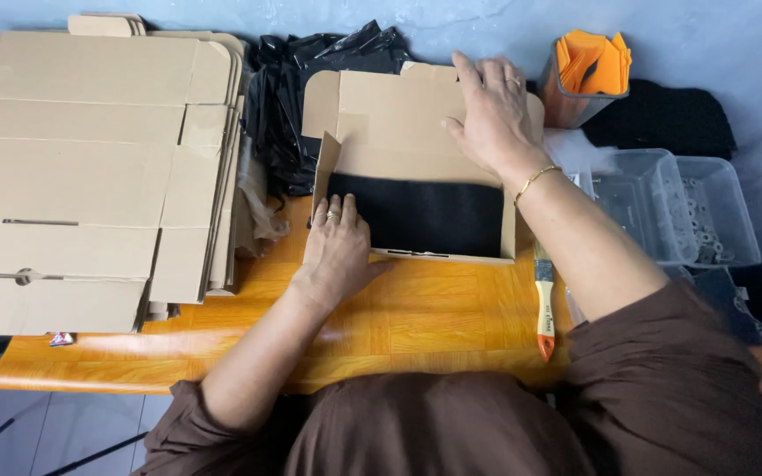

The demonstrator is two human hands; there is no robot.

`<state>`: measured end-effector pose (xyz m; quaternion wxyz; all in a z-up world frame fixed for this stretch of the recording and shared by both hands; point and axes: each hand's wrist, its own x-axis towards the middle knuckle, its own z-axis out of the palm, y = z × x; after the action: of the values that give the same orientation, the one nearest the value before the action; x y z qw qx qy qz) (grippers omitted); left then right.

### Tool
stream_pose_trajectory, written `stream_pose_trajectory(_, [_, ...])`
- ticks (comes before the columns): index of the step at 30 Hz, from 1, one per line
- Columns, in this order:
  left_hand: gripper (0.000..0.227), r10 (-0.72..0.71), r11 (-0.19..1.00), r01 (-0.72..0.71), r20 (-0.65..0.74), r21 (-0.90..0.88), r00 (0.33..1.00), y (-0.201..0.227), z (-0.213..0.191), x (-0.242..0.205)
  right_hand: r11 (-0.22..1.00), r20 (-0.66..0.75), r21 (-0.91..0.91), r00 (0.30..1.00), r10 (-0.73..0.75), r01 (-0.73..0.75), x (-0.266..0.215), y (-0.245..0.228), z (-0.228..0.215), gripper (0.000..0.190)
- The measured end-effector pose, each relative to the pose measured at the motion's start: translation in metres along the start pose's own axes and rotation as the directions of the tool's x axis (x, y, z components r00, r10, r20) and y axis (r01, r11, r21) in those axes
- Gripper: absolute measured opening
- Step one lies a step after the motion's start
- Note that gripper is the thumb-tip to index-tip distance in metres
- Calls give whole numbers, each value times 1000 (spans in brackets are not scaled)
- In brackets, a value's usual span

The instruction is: The person places a black foam insert into a cardboard box, cleans a black plate with a brush, and packs hardware into small plastic bags. The person then places a small orange tool and several plastic hardware bags into the box before wrapping the contents in black bubble wrap and closing the box.

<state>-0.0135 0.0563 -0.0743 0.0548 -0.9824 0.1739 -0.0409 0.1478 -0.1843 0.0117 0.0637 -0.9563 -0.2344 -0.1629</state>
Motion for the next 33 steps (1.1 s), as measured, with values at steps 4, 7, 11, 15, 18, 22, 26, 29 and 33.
stream_pose_trajectory(4, [118, 42, 998, -40, 35, -55, 998, 1, -15, -1, 996, -69, -64, 996, -63, 59, -12, 5, -16, 81])
stream_pose_trajectory(7, [134, 84, 962, -75, 23, -262, 996, -1, -32, 5, 987, 73, -145, 996, -57, 67, -22, 7, -16, 42])
stream_pose_trajectory(11, [128, 82, 875, 56, 261, -481, 962, 1, -94, 19, 989, 300, 145, 954, -27, -18, -53, -26, 4, 36])
stream_pose_trajectory(15, [67, -13, 897, -8, -46, -443, 999, -1, -24, 58, 993, 501, 102, 865, -8, -50, -68, -40, 20, 43])
stream_pose_trajectory(18, [57, -40, 958, 15, -81, -287, 996, -1, 11, 64, 997, 589, 71, 808, -17, -31, -72, -48, 17, 50])
stream_pose_trajectory(22, [62, -77, 964, 92, 71, -248, 994, -3, 6, 58, 986, 768, 68, 638, 47, -154, -76, -61, -3, 71])
stream_pose_trajectory(26, [56, -110, 950, 139, 118, -279, 987, -1, -8, 52, 984, 762, 81, 647, 41, -159, -83, -64, -10, 70])
stream_pose_trajectory(29, [52, -133, 920, 183, 163, -347, 978, -2, 3, 50, 969, 768, 150, 640, 12, -198, -91, -56, -4, 74])
stream_pose_trajectory(33, [52, -189, 903, 211, 96, -374, 977, -5, 19, 57, 944, 594, 260, 804, 10, -204, -104, -35, 16, 69])
